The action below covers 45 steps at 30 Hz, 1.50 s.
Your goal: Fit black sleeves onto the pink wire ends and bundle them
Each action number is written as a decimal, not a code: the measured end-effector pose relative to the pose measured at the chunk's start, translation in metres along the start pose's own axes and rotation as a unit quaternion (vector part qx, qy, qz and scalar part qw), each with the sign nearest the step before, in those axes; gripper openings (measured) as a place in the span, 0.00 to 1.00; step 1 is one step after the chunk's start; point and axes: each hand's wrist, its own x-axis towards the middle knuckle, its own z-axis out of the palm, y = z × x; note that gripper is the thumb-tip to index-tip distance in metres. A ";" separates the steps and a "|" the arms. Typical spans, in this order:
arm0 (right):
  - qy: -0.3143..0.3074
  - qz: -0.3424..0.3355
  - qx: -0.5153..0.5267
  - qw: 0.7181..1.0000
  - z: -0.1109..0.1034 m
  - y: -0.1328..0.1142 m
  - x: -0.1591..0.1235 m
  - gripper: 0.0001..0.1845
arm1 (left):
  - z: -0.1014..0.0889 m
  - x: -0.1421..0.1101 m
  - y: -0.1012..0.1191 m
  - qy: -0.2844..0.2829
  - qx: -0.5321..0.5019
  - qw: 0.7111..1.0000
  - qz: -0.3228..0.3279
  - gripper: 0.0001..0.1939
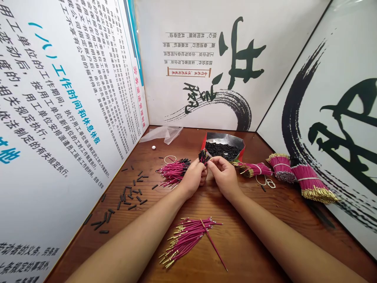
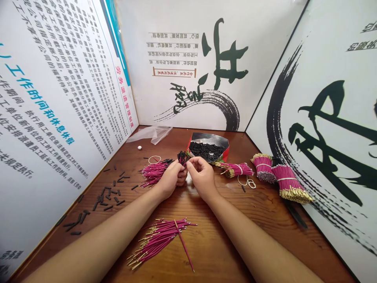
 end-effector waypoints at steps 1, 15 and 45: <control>0.003 0.005 0.002 1.000 0.000 -0.001 0.000 0.11 | 0.000 0.000 0.000 0.002 0.001 1.000 -0.003 0.08; -0.013 0.030 0.008 0.999 -0.001 -0.005 0.001 0.11 | 0.007 -0.004 0.004 0.020 0.017 1.000 0.001 0.07; 0.020 0.055 0.036 0.998 -0.003 -0.002 0.004 0.12 | 0.010 -0.006 0.005 0.025 0.000 0.999 0.024 0.11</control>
